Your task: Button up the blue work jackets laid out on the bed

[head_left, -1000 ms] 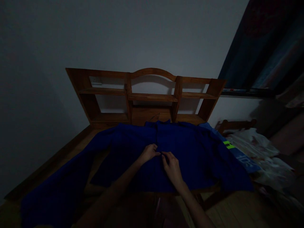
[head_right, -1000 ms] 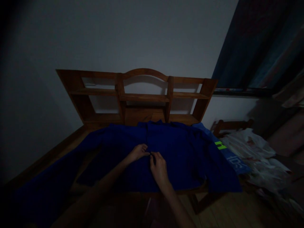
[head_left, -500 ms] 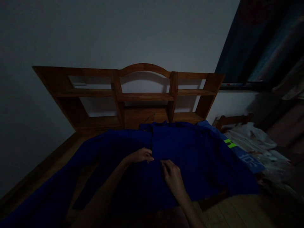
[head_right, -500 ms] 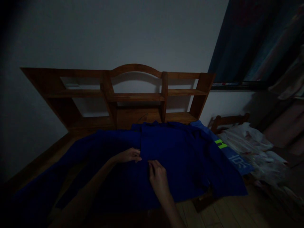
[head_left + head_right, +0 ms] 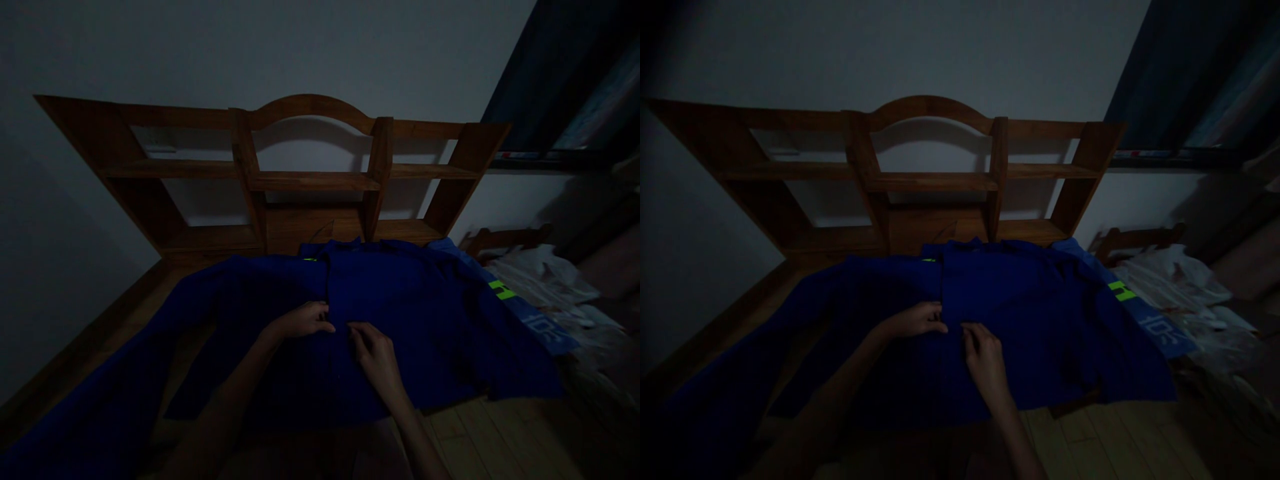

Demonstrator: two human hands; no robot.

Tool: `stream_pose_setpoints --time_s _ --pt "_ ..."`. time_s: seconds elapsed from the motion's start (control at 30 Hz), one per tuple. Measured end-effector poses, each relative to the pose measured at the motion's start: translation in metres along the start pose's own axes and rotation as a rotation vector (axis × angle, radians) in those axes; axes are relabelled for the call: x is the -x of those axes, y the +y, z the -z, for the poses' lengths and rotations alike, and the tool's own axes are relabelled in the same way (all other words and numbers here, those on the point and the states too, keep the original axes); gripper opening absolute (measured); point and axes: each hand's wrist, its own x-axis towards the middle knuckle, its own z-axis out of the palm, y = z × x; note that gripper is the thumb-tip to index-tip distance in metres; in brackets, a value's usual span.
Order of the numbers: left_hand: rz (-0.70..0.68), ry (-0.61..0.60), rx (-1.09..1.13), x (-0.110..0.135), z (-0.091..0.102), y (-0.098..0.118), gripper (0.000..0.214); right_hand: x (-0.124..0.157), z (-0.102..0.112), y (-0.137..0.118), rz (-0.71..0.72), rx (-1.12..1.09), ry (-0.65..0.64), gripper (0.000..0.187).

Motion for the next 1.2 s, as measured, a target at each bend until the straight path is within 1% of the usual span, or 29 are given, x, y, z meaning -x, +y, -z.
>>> stream_pose_setpoints --time_s 0.1,0.23,0.3,0.47,0.53,0.67,0.83,0.93,1.0,1.07,1.1,1.17,1.2 --pt "-0.023 0.096 -0.080 0.000 -0.004 0.002 0.028 0.001 0.000 0.000 -0.017 -0.001 0.006 0.030" --pt "0.006 0.197 -0.162 -0.003 -0.009 -0.004 0.029 0.002 0.001 0.000 -0.051 -0.012 0.001 0.029" --pt "0.007 0.199 -0.166 -0.005 -0.009 -0.008 0.031 0.002 0.001 0.001 -0.060 -0.017 -0.004 0.029" --pt "-0.018 0.101 -0.065 -0.006 -0.003 -0.014 0.035 0.003 0.001 0.003 -0.084 -0.026 -0.013 0.030" --pt "0.001 0.093 -0.066 -0.006 -0.001 -0.016 0.039 0.004 0.001 0.003 -0.082 -0.031 -0.010 0.029" --pt "-0.012 0.128 -0.075 -0.005 -0.003 -0.016 0.038 0.004 0.001 0.003 -0.081 -0.035 0.000 0.028" --pt "-0.063 0.152 -0.097 -0.004 -0.007 -0.013 0.026 0.004 0.001 0.004 -0.088 -0.039 -0.007 0.028" --pt "-0.052 0.184 -0.128 -0.003 -0.009 -0.013 0.021 0.004 0.000 0.004 -0.091 -0.045 -0.008 0.029" --pt "-0.038 0.230 -0.138 -0.004 -0.012 -0.012 0.019 0.003 0.000 0.004 -0.096 -0.055 -0.009 0.030" --pt "-0.032 0.282 -0.077 -0.006 -0.016 -0.010 0.018 0.003 0.001 0.004 -0.102 -0.070 -0.005 0.030" --pt "-0.030 0.299 -0.008 -0.007 -0.019 -0.009 0.018 0.003 0.001 0.004 -0.103 -0.080 -0.004 0.030" --pt "-0.021 0.304 0.188 -0.011 -0.023 -0.006 0.021 0.003 0.001 0.004 -0.105 -0.105 0.000 0.029" --pt "-0.009 0.280 0.292 -0.013 -0.025 -0.005 0.024 0.003 0.001 0.005 -0.105 -0.116 0.003 0.028"
